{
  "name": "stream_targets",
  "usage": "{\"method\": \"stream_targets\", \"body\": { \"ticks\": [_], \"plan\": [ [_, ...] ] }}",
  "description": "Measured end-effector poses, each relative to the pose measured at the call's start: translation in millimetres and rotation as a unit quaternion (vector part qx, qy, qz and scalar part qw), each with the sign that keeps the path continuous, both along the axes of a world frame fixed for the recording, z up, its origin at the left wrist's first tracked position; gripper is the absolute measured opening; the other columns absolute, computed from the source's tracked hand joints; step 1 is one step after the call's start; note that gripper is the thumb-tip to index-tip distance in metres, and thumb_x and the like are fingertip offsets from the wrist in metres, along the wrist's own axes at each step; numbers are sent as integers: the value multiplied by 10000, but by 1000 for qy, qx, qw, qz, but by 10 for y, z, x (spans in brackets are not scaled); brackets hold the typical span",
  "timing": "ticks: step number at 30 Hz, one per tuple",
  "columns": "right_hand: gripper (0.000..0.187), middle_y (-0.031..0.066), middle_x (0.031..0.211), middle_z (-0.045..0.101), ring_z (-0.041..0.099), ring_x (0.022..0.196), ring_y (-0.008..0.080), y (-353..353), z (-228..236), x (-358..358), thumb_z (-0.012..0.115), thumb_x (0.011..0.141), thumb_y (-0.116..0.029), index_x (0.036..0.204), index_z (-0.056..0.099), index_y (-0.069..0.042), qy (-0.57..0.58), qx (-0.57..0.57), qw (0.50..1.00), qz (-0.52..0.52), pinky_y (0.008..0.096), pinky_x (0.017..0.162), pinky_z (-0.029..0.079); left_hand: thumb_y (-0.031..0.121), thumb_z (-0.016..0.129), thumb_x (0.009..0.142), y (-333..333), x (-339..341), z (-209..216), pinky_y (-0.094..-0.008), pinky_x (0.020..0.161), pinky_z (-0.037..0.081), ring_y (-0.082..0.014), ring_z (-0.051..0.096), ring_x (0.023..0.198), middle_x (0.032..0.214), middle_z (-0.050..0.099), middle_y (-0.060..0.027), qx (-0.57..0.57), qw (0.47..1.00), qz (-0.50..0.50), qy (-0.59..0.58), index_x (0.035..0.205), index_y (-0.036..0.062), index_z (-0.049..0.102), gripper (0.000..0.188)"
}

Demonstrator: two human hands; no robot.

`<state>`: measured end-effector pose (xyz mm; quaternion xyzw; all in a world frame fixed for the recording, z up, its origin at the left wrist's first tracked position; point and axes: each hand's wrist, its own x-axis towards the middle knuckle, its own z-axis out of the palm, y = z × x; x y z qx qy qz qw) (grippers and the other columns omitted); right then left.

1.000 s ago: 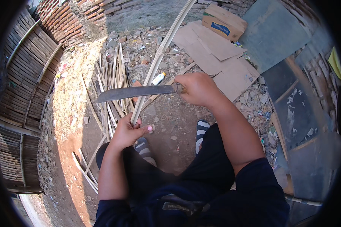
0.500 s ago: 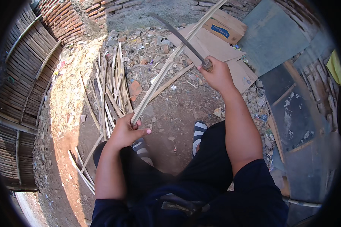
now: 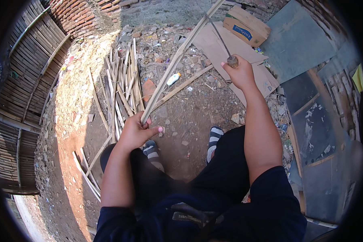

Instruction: The person scrapes a strip of bamboo with a knife while holding it by hand, removing layers of the wood over an outdoor workshop area.

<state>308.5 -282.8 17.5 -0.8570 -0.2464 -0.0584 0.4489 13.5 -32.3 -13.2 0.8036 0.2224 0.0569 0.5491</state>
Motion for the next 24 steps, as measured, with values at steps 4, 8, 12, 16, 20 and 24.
{"method": "stream_targets", "body": {
  "ticks": [4, 8, 12, 16, 20, 24],
  "plan": [
    [311, 155, 814, 697, 653, 718, 264, 72, -3, -194, 790, 849, -259, 1014, 685, -18, -20, -27, 999, 27, 379, 687, 504, 62, 900, 769, 36, 12, -6, -189, 714, 473, -43, 497, 847, 973, 536, 46, -5, 999, -15, 48, 1266, -17, 587, 593],
    [248, 173, 838, 695, 678, 792, 361, 371, 73, -615, 765, 813, -224, 986, 685, -65, -92, -162, 963, 197, 446, 718, 521, 67, 897, 772, -4, 26, -21, -187, 694, 467, -30, 497, 803, 937, 525, 55, -31, 999, -5, 31, 1181, 4, 607, 506],
    [261, 174, 873, 705, 687, 871, 392, 505, 103, -735, 737, 758, -174, 996, 684, -82, -129, -223, 928, 268, 499, 764, 533, 164, 920, 770, 21, 21, -26, -208, 581, 435, -25, 471, 697, 825, 507, 50, -18, 1000, 2, 5, 1139, -20, 628, 505],
    [375, 204, 961, 729, 712, 933, 355, 311, -70, -191, 755, 832, -277, 1118, 702, -39, -20, -98, 988, 120, 453, 810, 546, 156, 923, 762, 68, -19, -10, -203, 583, 433, -19, 472, 697, 839, 515, 48, 9, 999, -16, 28, 1191, -20, 621, 553],
    [497, 241, 999, 723, 711, 961, 361, 98, -44, 39, 757, 860, -336, 1218, 673, -2, 1, -45, 998, -43, 432, 839, 546, 95, 917, 751, 8, -23, 63, -206, 615, 435, -18, 476, 718, 853, 521, 76, -26, 999, 3, 43, 1044, 37, 611, 428],
    [442, 215, 956, 727, 712, 920, 357, 201, -105, -258, 782, 841, -310, 1159, 679, -21, -40, -56, 997, 19, 432, 819, 540, 97, 917, 752, -49, 40, 81, -202, 622, 443, -16, 484, 730, 871, 526, 70, -15, 998, -9, 54, 1036, 44, 596, 432]
  ]
}}
